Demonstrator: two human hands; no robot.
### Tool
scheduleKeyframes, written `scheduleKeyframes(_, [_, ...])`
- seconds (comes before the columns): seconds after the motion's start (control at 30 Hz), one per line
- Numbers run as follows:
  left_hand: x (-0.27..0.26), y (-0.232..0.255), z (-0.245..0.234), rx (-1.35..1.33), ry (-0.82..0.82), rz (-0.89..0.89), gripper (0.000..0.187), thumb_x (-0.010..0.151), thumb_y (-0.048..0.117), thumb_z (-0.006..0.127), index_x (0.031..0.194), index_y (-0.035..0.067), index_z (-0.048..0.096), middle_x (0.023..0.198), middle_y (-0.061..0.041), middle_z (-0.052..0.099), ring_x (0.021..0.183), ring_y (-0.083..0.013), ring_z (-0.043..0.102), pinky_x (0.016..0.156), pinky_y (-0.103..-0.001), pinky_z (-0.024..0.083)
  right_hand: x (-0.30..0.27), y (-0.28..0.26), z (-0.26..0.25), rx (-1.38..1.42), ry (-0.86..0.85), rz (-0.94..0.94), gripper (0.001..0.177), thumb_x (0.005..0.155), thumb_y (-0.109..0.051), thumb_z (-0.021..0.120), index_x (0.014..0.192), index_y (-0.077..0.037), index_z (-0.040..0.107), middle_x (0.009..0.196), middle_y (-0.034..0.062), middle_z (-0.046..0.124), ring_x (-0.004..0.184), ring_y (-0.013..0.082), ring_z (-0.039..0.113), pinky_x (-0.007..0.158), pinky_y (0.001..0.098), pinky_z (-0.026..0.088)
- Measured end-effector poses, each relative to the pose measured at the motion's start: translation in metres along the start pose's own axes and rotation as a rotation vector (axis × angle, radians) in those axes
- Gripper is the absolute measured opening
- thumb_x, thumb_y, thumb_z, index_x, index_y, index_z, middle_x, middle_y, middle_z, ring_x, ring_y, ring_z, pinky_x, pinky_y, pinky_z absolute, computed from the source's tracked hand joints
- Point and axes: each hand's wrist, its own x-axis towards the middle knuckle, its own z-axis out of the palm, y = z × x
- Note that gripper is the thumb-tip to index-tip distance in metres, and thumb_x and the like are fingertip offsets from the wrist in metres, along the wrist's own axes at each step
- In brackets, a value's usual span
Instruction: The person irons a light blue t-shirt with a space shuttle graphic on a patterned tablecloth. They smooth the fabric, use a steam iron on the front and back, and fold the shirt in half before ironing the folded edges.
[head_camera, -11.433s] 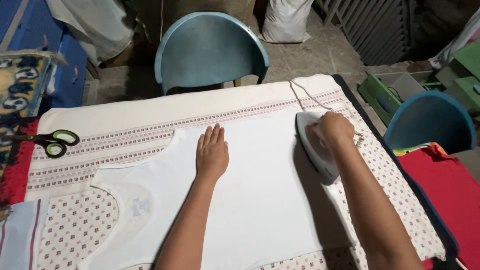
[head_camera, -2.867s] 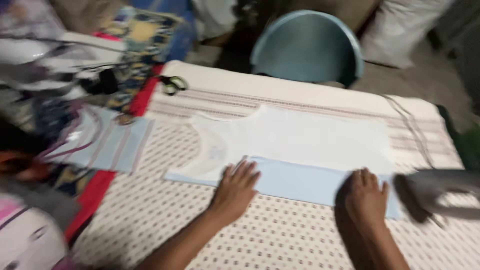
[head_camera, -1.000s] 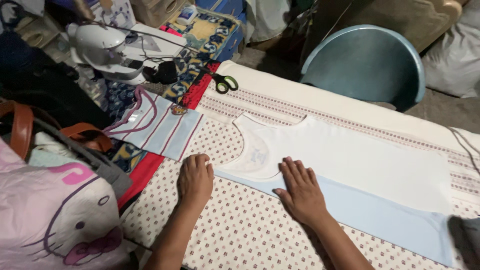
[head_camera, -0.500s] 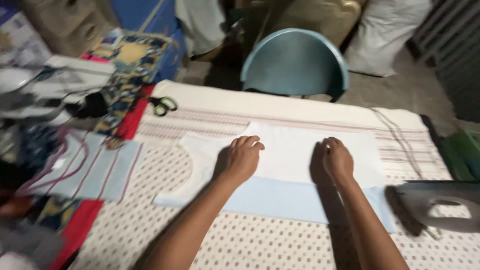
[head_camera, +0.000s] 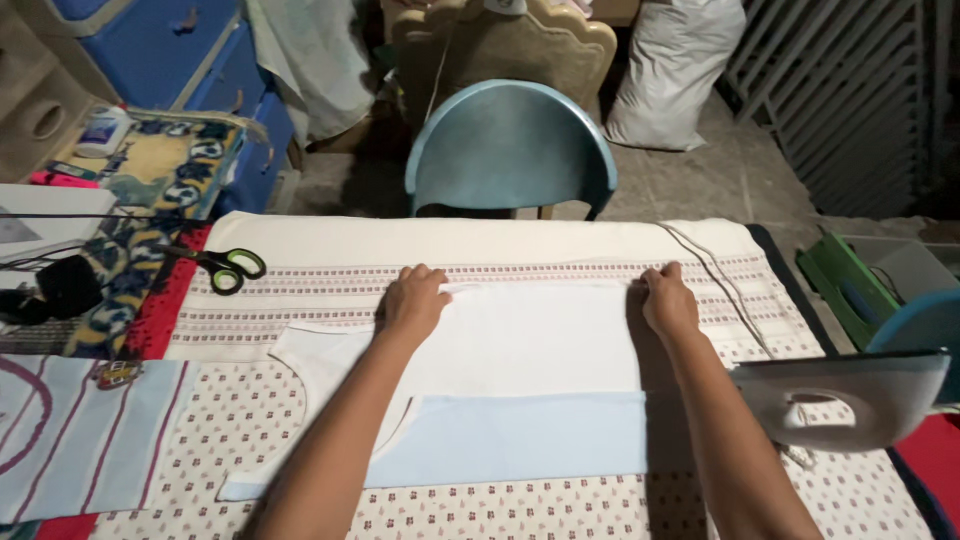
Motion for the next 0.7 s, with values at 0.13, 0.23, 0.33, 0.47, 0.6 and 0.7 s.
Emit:
scheduleKeyframes(0.13, [-0.017, 0.007, -0.006, -0.039, 0.15, 0.077, 0.02, 0.088, 0.019, 0.073, 0.107, 0.011, 0.072, 0.108, -0.008, 0.07, 0.108, -0.0299, 0.061, 0.092, -0.044, 0.05, 0.004, 0.0, -0.007, 0.072, -0.028, -0.144, 0.043, 0.083, 0.008, 0.05, 0.115, -0.014, 0.068, 0.134, 0.0108, 0.061, 0.102, 0.042, 0.067, 0.087, 0.0499, 0.054])
scheduleKeyframes(0.23, [-0.022, 0.014, -0.015, -0.041, 0.227, 0.088, 0.017, 0.088, 0.016, 0.073, 0.104, 0.012, 0.074, 0.104, -0.005, 0.07, 0.105, -0.0294, 0.062, 0.09, -0.044, 0.05, 0.009, 0.001, -0.008, 0.085, -0.043, -0.132, 0.038, 0.084, 0.006, 0.051, 0.112, -0.013, 0.067, 0.123, 0.0133, 0.066, 0.101, 0.0424, 0.067, 0.086, 0.0509, 0.053])
scheduleKeyframes(0.33, [-0.032, 0.02, -0.029, -0.053, 0.278, 0.115, 0.017, 0.085, 0.015, 0.074, 0.102, 0.014, 0.076, 0.102, -0.004, 0.071, 0.102, -0.0288, 0.062, 0.088, -0.043, 0.051, -0.001, 0.003, -0.015, 0.064, 0.079, -0.101, 0.021, 0.089, -0.002, 0.061, 0.105, -0.013, 0.07, 0.117, 0.0151, 0.068, 0.098, 0.0398, 0.068, 0.086, 0.0483, 0.055])
scheduleKeyframes(0.47, [-0.067, 0.029, -0.049, -0.098, 0.292, 0.162, 0.02, 0.084, 0.01, 0.073, 0.103, 0.013, 0.076, 0.103, -0.004, 0.071, 0.101, -0.0287, 0.066, 0.085, -0.042, 0.054, -0.044, 0.006, -0.044, 0.328, 0.246, -0.085, 0.017, 0.089, 0.001, 0.065, 0.105, -0.007, 0.065, 0.124, 0.0122, 0.07, 0.079, 0.0322, 0.074, 0.071, 0.0406, 0.059])
scheduleKeyframes(0.6, [-0.103, 0.036, -0.059, -0.213, 0.211, 0.105, 0.02, 0.087, 0.01, 0.071, 0.106, 0.014, 0.076, 0.11, -0.004, 0.073, 0.094, -0.0293, 0.071, 0.079, -0.041, 0.057, -0.108, 0.008, -0.072, 0.392, 0.23, 0.003, 0.02, 0.091, -0.001, 0.069, 0.11, -0.007, 0.067, 0.101, 0.0112, 0.075, 0.083, 0.0264, 0.077, 0.07, 0.0369, 0.059])
scheduleKeyframes(0.7, [-0.123, 0.038, -0.061, -0.321, 0.144, 0.076, 0.018, 0.089, 0.01, 0.069, 0.106, 0.013, 0.076, 0.111, -0.003, 0.075, 0.091, -0.0283, 0.074, 0.078, -0.039, 0.059, -0.151, 0.008, -0.086, 0.255, 0.361, -0.143, 0.022, 0.088, -0.002, 0.072, 0.109, -0.008, 0.073, 0.107, 0.0091, 0.074, 0.088, 0.0276, 0.073, 0.076, 0.0372, 0.058])
